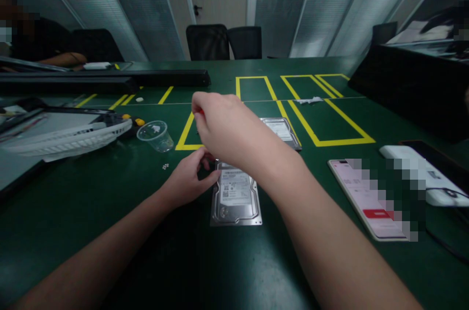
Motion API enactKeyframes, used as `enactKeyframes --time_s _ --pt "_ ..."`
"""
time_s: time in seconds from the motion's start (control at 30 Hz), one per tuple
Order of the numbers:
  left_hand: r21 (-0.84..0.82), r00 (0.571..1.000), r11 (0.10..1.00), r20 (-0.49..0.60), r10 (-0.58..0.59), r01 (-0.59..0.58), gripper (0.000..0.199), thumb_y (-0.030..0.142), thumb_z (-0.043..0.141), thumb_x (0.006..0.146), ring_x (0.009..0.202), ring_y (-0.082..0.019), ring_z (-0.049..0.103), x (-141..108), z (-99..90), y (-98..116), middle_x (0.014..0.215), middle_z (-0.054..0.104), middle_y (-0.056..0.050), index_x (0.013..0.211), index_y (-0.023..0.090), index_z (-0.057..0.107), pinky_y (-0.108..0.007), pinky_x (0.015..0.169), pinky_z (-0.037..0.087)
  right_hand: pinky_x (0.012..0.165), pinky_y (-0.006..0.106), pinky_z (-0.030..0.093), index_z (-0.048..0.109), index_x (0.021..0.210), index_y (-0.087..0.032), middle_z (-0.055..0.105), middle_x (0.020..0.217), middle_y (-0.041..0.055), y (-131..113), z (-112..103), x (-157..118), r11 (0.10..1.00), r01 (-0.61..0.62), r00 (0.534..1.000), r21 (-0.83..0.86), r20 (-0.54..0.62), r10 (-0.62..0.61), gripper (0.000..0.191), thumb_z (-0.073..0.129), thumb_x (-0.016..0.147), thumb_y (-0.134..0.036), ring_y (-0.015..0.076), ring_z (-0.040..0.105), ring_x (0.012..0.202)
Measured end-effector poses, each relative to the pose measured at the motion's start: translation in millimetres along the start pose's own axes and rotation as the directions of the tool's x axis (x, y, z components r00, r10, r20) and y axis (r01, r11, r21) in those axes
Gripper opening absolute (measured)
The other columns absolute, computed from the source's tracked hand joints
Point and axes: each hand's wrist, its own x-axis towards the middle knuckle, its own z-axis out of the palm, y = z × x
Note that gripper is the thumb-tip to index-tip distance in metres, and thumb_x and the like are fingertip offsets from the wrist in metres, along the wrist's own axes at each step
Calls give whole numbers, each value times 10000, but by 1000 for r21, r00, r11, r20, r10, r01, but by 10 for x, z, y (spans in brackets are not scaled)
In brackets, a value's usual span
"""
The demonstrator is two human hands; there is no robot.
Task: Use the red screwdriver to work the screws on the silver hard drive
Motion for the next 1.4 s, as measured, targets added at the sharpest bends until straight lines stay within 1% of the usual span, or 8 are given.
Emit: enactKeyframes --time_s 0.13,0.37,0.5,0.6,0.73,1.0,1.2,1.4 --pt "3 1000 1000 16 -9 9 393 282 708 872 881 -211 636 2 -17 -5 1113 713 -94 1238 175 613 -375 792 522 746 327 397 739 1124 -186 747 978 75 12 -7 -2 1000 3 1000 -6 19 -3 239 525 1017 -187 207 635 861" --pt "2 1000 1000 23 16 -16 419 300 696 881 889 -212 634 -3 -7 -33 1131 708 -96 1266 172 593 -383 805 518 767 324 401 716 994 -198 738 972 66 24 0 -7 998 22 1000 -53 -10 -22 127 614 1007 -273 211 642 895" --pt "4 1000 1000 22 14 -14 404 310 699 880 897 -216 637 0 -6 -29 1126 709 -95 1249 176 601 -385 801 515 734 326 392 697 959 -203 730 936 59 27 9 -8 998 6 1000 -68 -22 -8 87 619 982 -236 211 631 851" --pt "2 1000 1000 24 8 -8 404 318 703 882 891 -216 635 3 -4 -18 1123 710 -93 1250 178 611 -383 793 513 716 326 383 696 965 -206 732 920 44 46 29 -3 998 20 999 -59 -35 -22 93 604 984 -200 196 619 813" --pt "-1 1000 1000 16 5 -5 409 305 708 874 879 -210 634 4 -1 -11 1130 711 -89 1253 182 615 -374 785 512 716 330 383 713 927 -201 737 900 41 41 31 4 999 33 999 -29 -26 -34 141 643 1006 -295 196 620 817" --pt "-1 1000 1000 19 -3 3 402 289 697 876 883 -212 632 -8 -15 -38 1131 713 -96 1253 175 614 -383 789 518 745 332 398 738 1165 -190 766 1056 84 16 -13 -12 1000 -12 998 -11 63 13 259 532 1012 -157 205 644 865" --pt "-7 1000 1000 17 18 -18 419 303 700 876 872 -208 628 -3 -3 -38 1125 707 -99 1259 165 599 -377 779 515 713 327 375 737 1037 -204 750 956 55 52 7 -20 998 27 1000 -52 17 -26 139 614 1011 -263 202 624 834" --pt "6 1000 1000 14 24 -24 361 292 692 878 864 -205 615 10 7 -17 1090 699 -84 1207 167 613 -365 778 503 720 316 357 706 1004 -178 722 931 54 38 30 -17 994 58 998 -96 2 -58 129 578 993 -179 178 591 806"
